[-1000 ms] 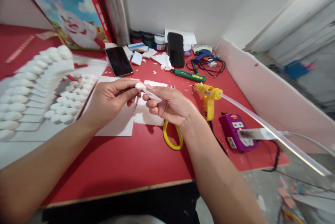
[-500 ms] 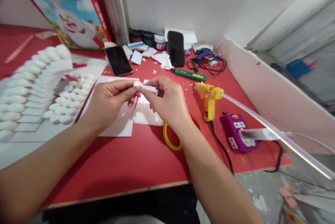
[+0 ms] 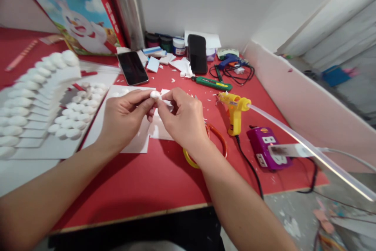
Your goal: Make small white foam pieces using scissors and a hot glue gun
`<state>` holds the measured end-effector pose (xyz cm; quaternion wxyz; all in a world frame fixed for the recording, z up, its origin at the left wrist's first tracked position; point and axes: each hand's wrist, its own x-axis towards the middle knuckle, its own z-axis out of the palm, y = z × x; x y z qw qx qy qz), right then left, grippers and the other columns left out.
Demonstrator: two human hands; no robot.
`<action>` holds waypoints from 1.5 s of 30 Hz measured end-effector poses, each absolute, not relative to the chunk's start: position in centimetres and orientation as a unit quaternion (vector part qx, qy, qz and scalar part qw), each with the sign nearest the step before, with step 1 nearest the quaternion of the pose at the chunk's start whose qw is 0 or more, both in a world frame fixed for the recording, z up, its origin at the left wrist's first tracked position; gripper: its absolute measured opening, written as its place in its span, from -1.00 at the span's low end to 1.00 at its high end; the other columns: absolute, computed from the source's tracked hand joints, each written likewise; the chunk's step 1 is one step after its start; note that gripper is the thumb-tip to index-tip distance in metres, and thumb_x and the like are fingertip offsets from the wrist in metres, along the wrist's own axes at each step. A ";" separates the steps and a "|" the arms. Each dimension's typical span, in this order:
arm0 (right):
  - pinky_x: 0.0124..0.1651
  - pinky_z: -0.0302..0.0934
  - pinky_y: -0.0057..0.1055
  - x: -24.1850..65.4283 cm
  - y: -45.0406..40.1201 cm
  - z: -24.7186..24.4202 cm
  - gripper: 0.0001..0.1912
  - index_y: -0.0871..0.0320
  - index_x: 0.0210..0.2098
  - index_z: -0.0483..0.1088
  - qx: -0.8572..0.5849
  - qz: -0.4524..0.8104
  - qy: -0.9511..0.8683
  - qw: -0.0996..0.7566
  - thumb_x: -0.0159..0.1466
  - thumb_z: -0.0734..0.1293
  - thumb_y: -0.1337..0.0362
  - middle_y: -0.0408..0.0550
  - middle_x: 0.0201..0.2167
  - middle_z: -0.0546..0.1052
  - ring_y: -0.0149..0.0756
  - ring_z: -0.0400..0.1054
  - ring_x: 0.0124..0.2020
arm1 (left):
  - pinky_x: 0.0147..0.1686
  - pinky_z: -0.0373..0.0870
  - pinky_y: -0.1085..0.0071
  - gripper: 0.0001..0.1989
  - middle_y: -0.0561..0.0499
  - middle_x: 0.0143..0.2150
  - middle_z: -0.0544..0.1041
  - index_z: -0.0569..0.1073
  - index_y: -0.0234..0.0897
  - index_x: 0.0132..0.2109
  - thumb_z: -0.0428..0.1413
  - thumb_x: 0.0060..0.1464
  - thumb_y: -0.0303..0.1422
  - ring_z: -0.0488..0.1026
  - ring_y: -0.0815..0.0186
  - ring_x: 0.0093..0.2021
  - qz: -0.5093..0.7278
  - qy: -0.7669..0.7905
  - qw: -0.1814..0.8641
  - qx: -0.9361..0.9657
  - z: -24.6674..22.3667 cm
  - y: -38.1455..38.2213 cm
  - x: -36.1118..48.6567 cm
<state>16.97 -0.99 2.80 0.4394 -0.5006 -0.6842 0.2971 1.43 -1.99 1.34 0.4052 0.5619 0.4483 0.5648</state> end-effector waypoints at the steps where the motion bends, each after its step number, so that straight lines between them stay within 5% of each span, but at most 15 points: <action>1: -0.49 0.06 -0.44 16.9 -1.1 2.8 -0.79 0.11 -0.36 0.44 -0.496 0.302 -0.684 0.441 0.33 0.42 0.14 -0.17 -0.55 0.42 -0.40 0.25 -0.53 | -0.44 0.42 0.47 -0.86 0.03 -0.37 0.51 0.69 -0.22 -0.19 0.20 0.26 -0.38 0.40 0.40 -0.44 0.567 0.453 0.380 0.574 1.3 -2.1 1.5; 9: -0.49 0.13 -0.42 17.0 -1.3 2.5 -0.79 0.14 -0.33 0.49 -0.478 0.315 -0.678 0.462 0.36 0.41 0.14 -0.17 -0.58 0.45 -0.41 0.27 -0.57 | -0.22 0.54 0.47 -0.77 -0.02 -0.22 0.61 0.67 -0.20 0.03 0.13 0.35 -0.37 0.53 0.38 -0.31 0.565 0.436 0.184 0.676 0.2 -2.6 1.8; 15: -0.54 0.13 -0.43 18.2 -0.2 3.0 -0.79 0.17 -0.29 0.52 -0.413 0.384 -0.690 0.455 0.33 0.45 0.13 -0.21 -0.62 0.42 -0.43 0.26 -0.63 | -0.20 0.63 0.41 -0.78 -0.03 -0.13 0.67 0.69 -0.14 0.01 0.19 0.32 -0.30 0.62 0.33 -0.24 0.588 0.354 0.267 0.677 0.7 -2.1 1.0; 29: -0.44 0.07 -0.42 18.0 -0.5 3.1 -0.92 0.19 -0.33 0.52 -0.460 0.241 -0.741 0.426 0.28 0.38 0.34 -0.18 -0.55 0.44 -0.44 0.20 -0.55 | -0.24 0.61 0.36 -0.78 0.00 -0.28 0.63 0.71 -0.13 -0.02 0.19 0.32 -0.26 0.61 0.31 -0.29 0.566 0.365 0.359 0.646 0.7 -2.0 0.8; 45: -0.47 0.07 -0.44 17.2 -1.0 2.8 -0.86 0.17 -0.31 0.51 -0.455 0.283 -0.728 0.428 0.34 0.38 0.24 -0.17 -0.56 0.46 -0.44 0.22 -0.56 | -0.33 0.48 0.45 -0.80 0.00 -0.26 0.62 0.68 -0.18 -0.04 0.15 0.36 -0.32 0.54 0.39 -0.40 0.569 0.415 0.216 0.676 0.4 -2.1 1.2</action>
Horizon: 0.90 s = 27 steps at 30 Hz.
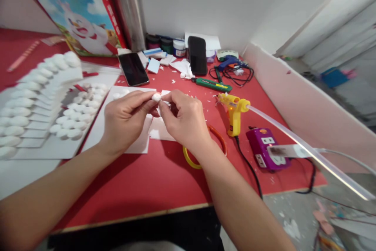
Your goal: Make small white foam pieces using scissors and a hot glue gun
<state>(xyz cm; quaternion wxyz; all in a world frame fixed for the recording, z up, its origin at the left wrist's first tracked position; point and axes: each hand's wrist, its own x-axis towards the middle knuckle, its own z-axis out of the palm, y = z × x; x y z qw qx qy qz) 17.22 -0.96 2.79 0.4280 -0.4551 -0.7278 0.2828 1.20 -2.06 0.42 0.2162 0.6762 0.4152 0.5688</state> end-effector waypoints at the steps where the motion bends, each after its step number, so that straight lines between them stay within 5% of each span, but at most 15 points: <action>1: -0.48 0.07 -0.44 17.1 -1.0 2.8 -0.84 0.17 -0.29 0.51 -0.454 0.300 -0.722 0.428 0.35 0.39 0.21 -0.16 -0.56 0.46 -0.43 0.22 -0.56 | -0.33 0.48 0.45 -0.80 0.00 -0.26 0.62 0.68 -0.17 -0.04 0.15 0.36 -0.31 0.54 0.40 -0.40 0.573 0.417 0.213 0.672 0.3 -2.1 1.2; 7: -0.50 0.06 -0.43 17.2 -0.8 2.5 -0.78 0.17 -0.28 0.52 -0.456 0.341 -0.696 0.437 0.39 0.38 0.15 -0.20 -0.63 0.40 -0.43 0.21 -0.59 | -0.24 0.52 0.45 -0.77 0.01 -0.26 0.61 0.66 -0.15 0.05 0.13 0.36 -0.37 0.55 0.40 -0.35 0.570 0.404 0.181 0.692 -0.1 -2.0 1.2; 16: -0.54 0.04 -0.46 17.7 -0.7 2.7 -0.68 0.16 -0.26 0.53 -0.460 0.309 -0.726 0.408 0.35 0.43 0.00 -0.18 -0.57 0.43 -0.45 0.22 -0.58 | -0.31 0.51 0.39 -0.80 0.01 -0.33 0.61 0.68 -0.17 -0.04 0.16 0.33 -0.32 0.53 0.34 -0.41 0.531 0.407 0.300 0.681 0.9 -1.5 0.2; 22: -0.58 0.24 -0.44 16.9 -1.0 3.4 -0.53 0.16 -0.21 0.44 -0.439 0.469 -0.628 0.439 0.20 0.52 -0.10 -0.17 -0.50 0.52 -0.42 0.37 -0.61 | -0.36 0.49 0.42 -0.84 0.00 -0.26 0.65 0.68 -0.19 -0.12 0.20 0.28 -0.29 0.46 0.36 -0.42 0.552 0.421 0.325 0.642 1.2 -1.3 0.3; 27: -0.59 0.20 -0.47 16.9 -0.7 3.0 -0.70 0.10 -0.31 0.35 -0.452 0.454 -0.622 0.450 0.25 0.50 0.10 -0.24 -0.55 0.47 -0.44 0.34 -0.63 | -0.37 0.47 0.42 -0.86 0.01 -0.30 0.63 0.68 -0.20 -0.15 0.25 0.23 -0.28 0.44 0.37 -0.43 0.558 0.419 0.381 0.606 1.0 -1.0 0.4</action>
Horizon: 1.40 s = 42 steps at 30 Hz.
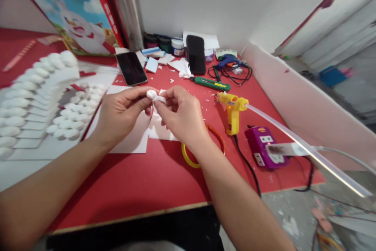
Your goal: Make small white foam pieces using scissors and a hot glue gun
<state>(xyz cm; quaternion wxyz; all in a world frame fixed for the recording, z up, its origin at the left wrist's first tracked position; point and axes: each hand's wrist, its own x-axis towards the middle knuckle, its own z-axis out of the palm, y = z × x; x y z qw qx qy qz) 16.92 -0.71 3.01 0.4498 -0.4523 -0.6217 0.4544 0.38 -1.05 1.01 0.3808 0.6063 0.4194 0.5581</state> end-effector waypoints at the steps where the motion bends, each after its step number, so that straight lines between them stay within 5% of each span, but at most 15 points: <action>1: -0.58 0.17 -0.47 17.0 -0.7 2.9 -0.75 0.10 -0.34 0.34 -0.458 0.427 -0.635 0.452 0.27 0.48 0.15 -0.25 -0.57 0.45 -0.45 0.31 -0.63 | -0.38 0.46 0.42 -0.85 0.01 -0.33 0.62 0.68 -0.22 -0.15 0.26 0.22 -0.28 0.43 0.37 -0.44 0.559 0.418 0.397 0.596 0.9 -1.1 0.5; 8: -0.40 0.16 -0.42 17.0 -1.2 2.8 -0.84 0.09 -0.39 0.34 -0.480 0.176 -0.737 0.443 0.20 0.43 0.38 -0.21 -0.52 0.45 -0.40 0.30 -0.49 | -0.38 0.44 0.43 -0.90 0.02 -0.37 0.58 0.68 -0.24 -0.20 0.29 0.17 -0.33 0.40 0.39 -0.44 0.573 0.411 0.452 0.547 0.4 -1.0 1.1; 15: -0.59 0.23 -0.46 17.6 0.2 3.8 -0.53 0.10 -0.25 0.34 -0.426 0.635 -0.511 0.392 0.36 0.28 -0.21 -0.08 -0.45 0.55 -0.33 0.44 -0.57 | -0.37 0.46 0.42 -0.85 -0.02 -0.29 0.64 0.69 -0.22 -0.12 0.26 0.21 -0.30 0.45 0.36 -0.43 0.551 0.403 0.409 0.605 1.2 -0.4 -0.5; 22: -0.70 0.07 -0.59 17.8 0.6 4.1 -0.73 0.19 -0.12 0.43 -0.354 0.802 -0.363 0.317 0.47 0.21 0.14 -0.02 -0.41 0.60 -0.44 0.31 -0.62 | -0.16 0.52 0.37 -0.81 -0.04 -0.18 0.65 0.68 -0.19 -0.06 0.20 0.28 -0.29 0.56 0.24 -0.18 0.518 0.398 0.294 0.698 1.9 -0.8 -0.8; 27: -0.70 -0.09 -0.64 17.9 0.2 4.3 -0.83 0.20 -0.23 0.46 -0.347 0.781 -0.384 0.350 0.36 0.40 0.20 -0.15 -0.42 0.50 -0.58 0.10 -0.64 | -0.29 0.45 0.37 -0.80 -0.01 -0.29 0.61 0.68 -0.14 -0.06 0.15 0.33 -0.31 0.47 0.31 -0.37 0.511 0.382 0.303 0.708 1.7 -0.7 -0.8; 34: -0.69 -0.09 -0.60 17.8 0.0 4.3 -0.64 0.22 -0.33 0.46 -0.381 0.712 -0.450 0.381 0.11 0.61 0.13 -0.20 -0.48 0.47 -0.62 0.08 -0.66 | -0.33 0.44 0.40 -0.86 0.00 -0.28 0.64 0.69 -0.19 -0.14 0.22 0.25 -0.34 0.47 0.33 -0.39 0.528 0.409 0.336 0.664 1.7 -0.8 -0.5; 42: -0.59 0.02 -0.49 17.1 -0.8 3.6 -0.75 0.19 -0.34 0.48 -0.472 0.409 -0.647 0.437 0.28 0.49 0.13 -0.19 -0.56 0.46 -0.51 0.21 -0.63 | -0.38 0.45 0.42 -0.87 0.04 -0.34 0.61 0.70 -0.20 -0.15 0.24 0.21 -0.40 0.44 0.38 -0.45 0.544 0.420 0.388 0.614 1.5 -1.0 -0.1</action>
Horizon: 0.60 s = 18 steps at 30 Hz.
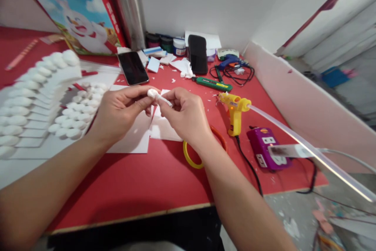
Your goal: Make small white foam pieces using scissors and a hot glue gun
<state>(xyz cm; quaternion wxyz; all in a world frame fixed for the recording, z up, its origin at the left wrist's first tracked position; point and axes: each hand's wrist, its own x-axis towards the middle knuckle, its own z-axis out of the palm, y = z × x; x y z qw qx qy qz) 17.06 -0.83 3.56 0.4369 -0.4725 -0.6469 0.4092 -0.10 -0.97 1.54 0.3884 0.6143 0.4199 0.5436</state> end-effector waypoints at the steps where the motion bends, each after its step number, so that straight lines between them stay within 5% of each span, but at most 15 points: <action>1: -0.56 0.04 -0.49 17.0 -0.9 3.3 -0.79 0.18 -0.35 0.48 -0.478 0.360 -0.672 0.437 0.29 0.47 0.17 -0.19 -0.56 0.46 -0.50 0.23 -0.60 | -0.38 0.46 0.42 -0.87 0.04 -0.35 0.61 0.70 -0.20 -0.15 0.24 0.21 -0.40 0.44 0.38 -0.45 0.550 0.419 0.391 0.607 1.4 -1.1 0.1; 5: -0.46 0.10 -0.46 16.7 -1.3 2.6 -0.82 0.14 -0.41 0.42 -0.491 0.246 -0.704 0.450 0.31 0.41 0.26 -0.20 -0.57 0.46 -0.45 0.28 -0.55 | -0.39 0.48 0.42 -0.85 0.02 -0.31 0.60 0.69 -0.19 -0.13 0.22 0.23 -0.37 0.45 0.37 -0.43 0.575 0.428 0.372 0.590 1.1 -1.6 1.1; 15: -0.36 0.23 -0.42 16.2 -2.1 2.6 -0.77 0.15 -0.35 0.43 -0.479 0.203 -0.727 0.449 0.43 0.33 0.21 -0.11 -0.48 0.60 -0.36 0.45 -0.46 | -0.19 0.49 0.42 -0.76 0.01 -0.21 0.61 0.66 -0.15 0.05 0.13 0.35 -0.34 0.51 0.34 -0.26 0.583 0.457 0.214 0.637 0.0 -2.8 2.4; 18: -0.36 0.22 -0.42 16.9 -1.6 2.9 -0.76 0.16 -0.38 0.44 -0.465 0.209 -0.737 0.444 0.42 0.35 0.24 -0.12 -0.51 0.58 -0.36 0.46 -0.46 | -0.13 0.51 0.42 -0.74 0.01 -0.20 0.64 0.65 -0.16 0.08 0.14 0.36 -0.33 0.55 0.35 -0.22 0.581 0.436 0.237 0.645 -0.2 -2.7 2.3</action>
